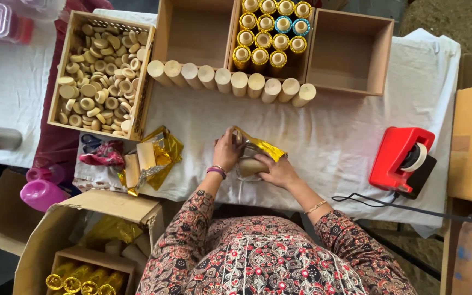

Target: The person wipes wooden candle holders with a red cloth, then wraps them in gold foil and places the foil-wrapped holders into a cardboard box with other finished gold-capped pieces.

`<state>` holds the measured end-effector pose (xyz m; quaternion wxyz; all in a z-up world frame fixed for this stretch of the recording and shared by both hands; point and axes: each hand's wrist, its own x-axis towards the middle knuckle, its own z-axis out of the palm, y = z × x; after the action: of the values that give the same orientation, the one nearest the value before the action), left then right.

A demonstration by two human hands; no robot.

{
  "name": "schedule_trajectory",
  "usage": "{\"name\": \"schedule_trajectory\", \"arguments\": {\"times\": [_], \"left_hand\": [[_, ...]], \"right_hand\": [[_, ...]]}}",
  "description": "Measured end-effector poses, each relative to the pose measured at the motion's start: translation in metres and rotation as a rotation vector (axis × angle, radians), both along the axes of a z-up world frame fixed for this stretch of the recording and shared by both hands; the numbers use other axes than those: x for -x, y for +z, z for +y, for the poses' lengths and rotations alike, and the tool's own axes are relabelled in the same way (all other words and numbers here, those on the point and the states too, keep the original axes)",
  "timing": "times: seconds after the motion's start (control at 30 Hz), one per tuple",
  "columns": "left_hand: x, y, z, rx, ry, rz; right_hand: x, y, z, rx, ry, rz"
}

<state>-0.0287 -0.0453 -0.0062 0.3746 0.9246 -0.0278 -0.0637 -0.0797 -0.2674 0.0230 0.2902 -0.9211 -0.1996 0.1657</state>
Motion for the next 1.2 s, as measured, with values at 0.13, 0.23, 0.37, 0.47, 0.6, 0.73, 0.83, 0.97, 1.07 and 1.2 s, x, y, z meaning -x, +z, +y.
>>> {"name": "schedule_trajectory", "arguments": {"times": [0.13,0.23,0.37,0.47,0.6,0.73,0.83,0.97,1.07,1.2], "left_hand": [[-0.018,-0.003,-0.007,0.106,0.005,0.049],[-0.024,-0.006,-0.007,0.136,-0.009,0.005],[-0.030,0.005,-0.007,0.149,0.010,0.009],[-0.034,0.012,-0.003,0.177,0.085,0.105],[-0.035,0.030,0.003,0.137,0.066,0.012],[-0.004,0.033,0.014,-0.048,-0.126,-0.329],[0.030,0.043,0.019,-0.110,-0.534,-0.313],[0.049,0.041,0.030,-0.078,-0.615,-0.322],[0.046,0.040,0.029,-0.111,-0.598,-0.269],[0.044,0.041,0.032,-0.093,-0.608,-0.314]], "right_hand": [[-0.003,0.013,0.007,0.013,0.025,0.014],[-0.009,0.040,0.013,0.099,-0.034,0.234],[-0.005,0.018,0.007,-0.001,-0.022,0.073],[-0.006,0.023,0.009,-0.079,0.011,-0.104],[-0.007,0.027,0.011,-0.063,-0.053,-0.033],[-0.008,0.020,0.010,-0.040,-0.092,0.064],[-0.003,0.003,0.005,-0.073,-0.099,-0.038],[-0.007,0.013,-0.003,-0.068,0.014,-0.155],[-0.011,0.049,-0.011,-0.022,-0.043,0.324],[-0.002,0.020,-0.035,-0.038,0.165,-0.436]]}}
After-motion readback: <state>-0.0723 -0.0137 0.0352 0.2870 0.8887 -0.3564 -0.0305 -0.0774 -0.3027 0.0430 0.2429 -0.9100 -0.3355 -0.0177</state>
